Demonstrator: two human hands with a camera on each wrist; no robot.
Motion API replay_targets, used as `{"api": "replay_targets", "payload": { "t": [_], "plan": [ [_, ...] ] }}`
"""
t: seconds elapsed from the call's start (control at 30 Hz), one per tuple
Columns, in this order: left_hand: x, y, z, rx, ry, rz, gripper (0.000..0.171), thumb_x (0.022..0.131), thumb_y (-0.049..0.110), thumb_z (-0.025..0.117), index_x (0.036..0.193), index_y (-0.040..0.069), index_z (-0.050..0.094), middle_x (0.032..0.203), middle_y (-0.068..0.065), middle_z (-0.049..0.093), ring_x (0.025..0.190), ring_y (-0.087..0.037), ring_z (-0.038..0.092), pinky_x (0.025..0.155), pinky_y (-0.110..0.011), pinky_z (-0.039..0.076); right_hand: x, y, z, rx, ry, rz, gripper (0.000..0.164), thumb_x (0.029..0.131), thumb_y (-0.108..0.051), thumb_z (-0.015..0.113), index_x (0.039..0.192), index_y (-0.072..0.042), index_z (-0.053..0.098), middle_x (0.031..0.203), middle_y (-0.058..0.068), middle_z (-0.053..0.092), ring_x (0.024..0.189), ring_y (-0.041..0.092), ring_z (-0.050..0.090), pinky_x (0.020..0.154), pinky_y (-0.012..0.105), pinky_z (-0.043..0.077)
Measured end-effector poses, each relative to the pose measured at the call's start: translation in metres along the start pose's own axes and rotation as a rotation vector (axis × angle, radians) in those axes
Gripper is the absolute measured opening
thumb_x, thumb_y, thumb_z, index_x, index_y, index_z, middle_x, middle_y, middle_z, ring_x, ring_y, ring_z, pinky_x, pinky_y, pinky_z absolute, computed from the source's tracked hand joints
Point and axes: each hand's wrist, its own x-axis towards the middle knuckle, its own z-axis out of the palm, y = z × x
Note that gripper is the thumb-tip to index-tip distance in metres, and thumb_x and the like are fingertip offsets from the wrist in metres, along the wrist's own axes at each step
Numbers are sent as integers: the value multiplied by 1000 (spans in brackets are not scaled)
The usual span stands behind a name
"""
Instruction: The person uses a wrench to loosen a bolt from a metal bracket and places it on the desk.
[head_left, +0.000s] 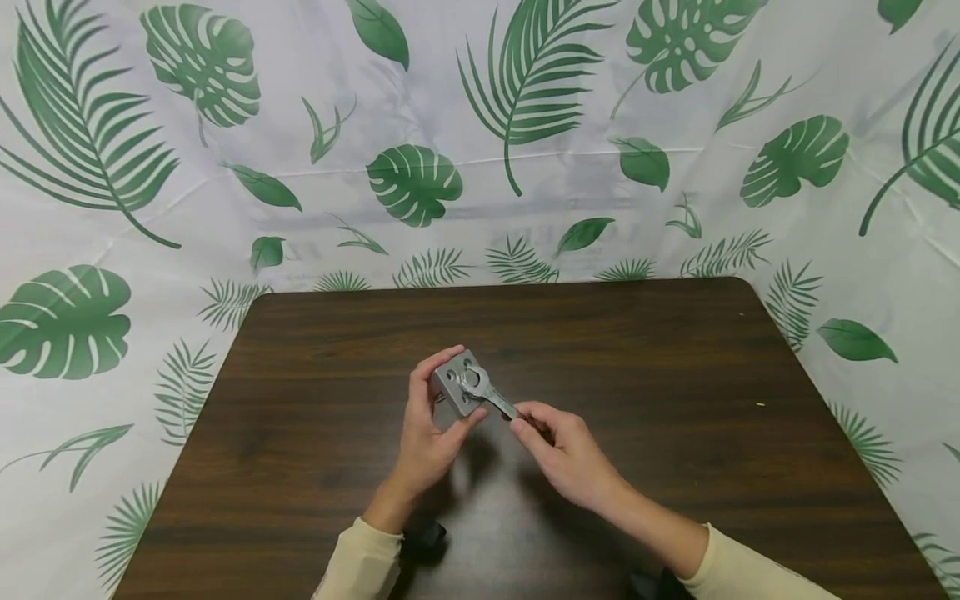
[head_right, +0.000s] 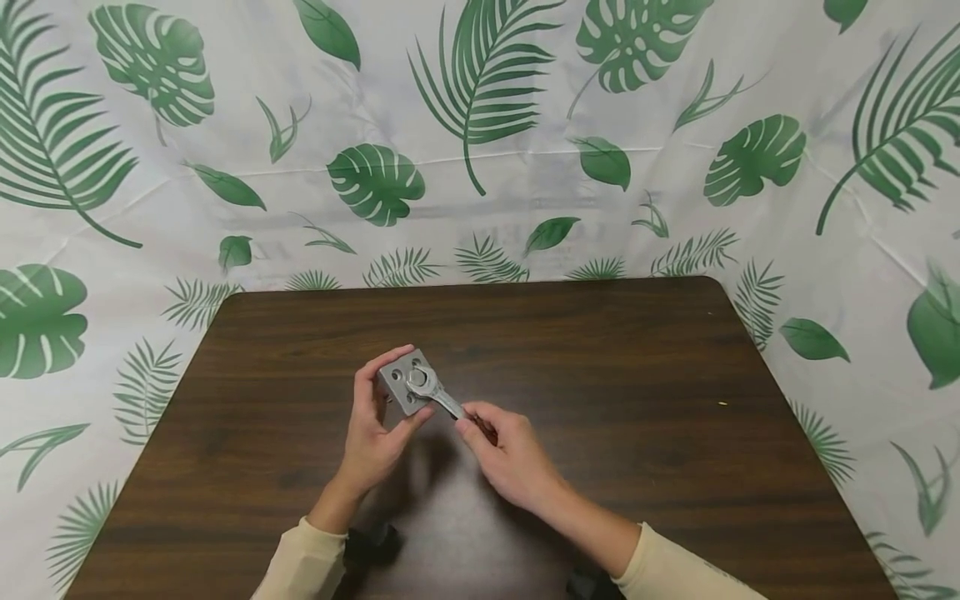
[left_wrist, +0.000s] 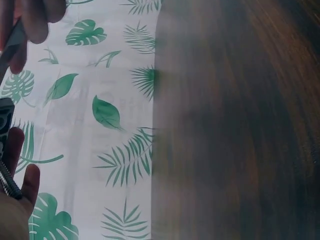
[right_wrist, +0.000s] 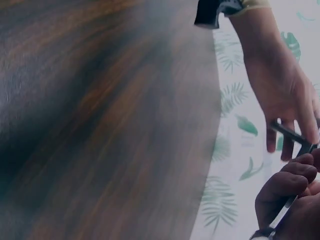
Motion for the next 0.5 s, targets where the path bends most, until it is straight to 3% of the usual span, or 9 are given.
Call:
{"api": "replay_targets", "payload": {
  "t": [0.27, 0.5],
  "plan": [
    [0, 4, -7, -82, -68, -98, 74, 75, -19, 73, 137, -14, 31, 136, -31, 47, 112, -25, 57, 91, -27, 45, 9, 7, -13, -68, -25, -53, 10, 98, -24, 61, 101, -17, 68, 70, -8, 50, 57, 7, 43, 50, 23, 36],
    [-8, -13, -13, -112, -127, -129, 78, 79, -12, 74, 143, -1, 32, 143, -19, 47, 115, -24, 56, 92, -28, 43, 22, 12, -29, -83, -107, -98, 9, 97, -23, 63, 101, -20, 70, 71, -6, 53, 59, 9, 45, 51, 25, 37]
  ]
}}
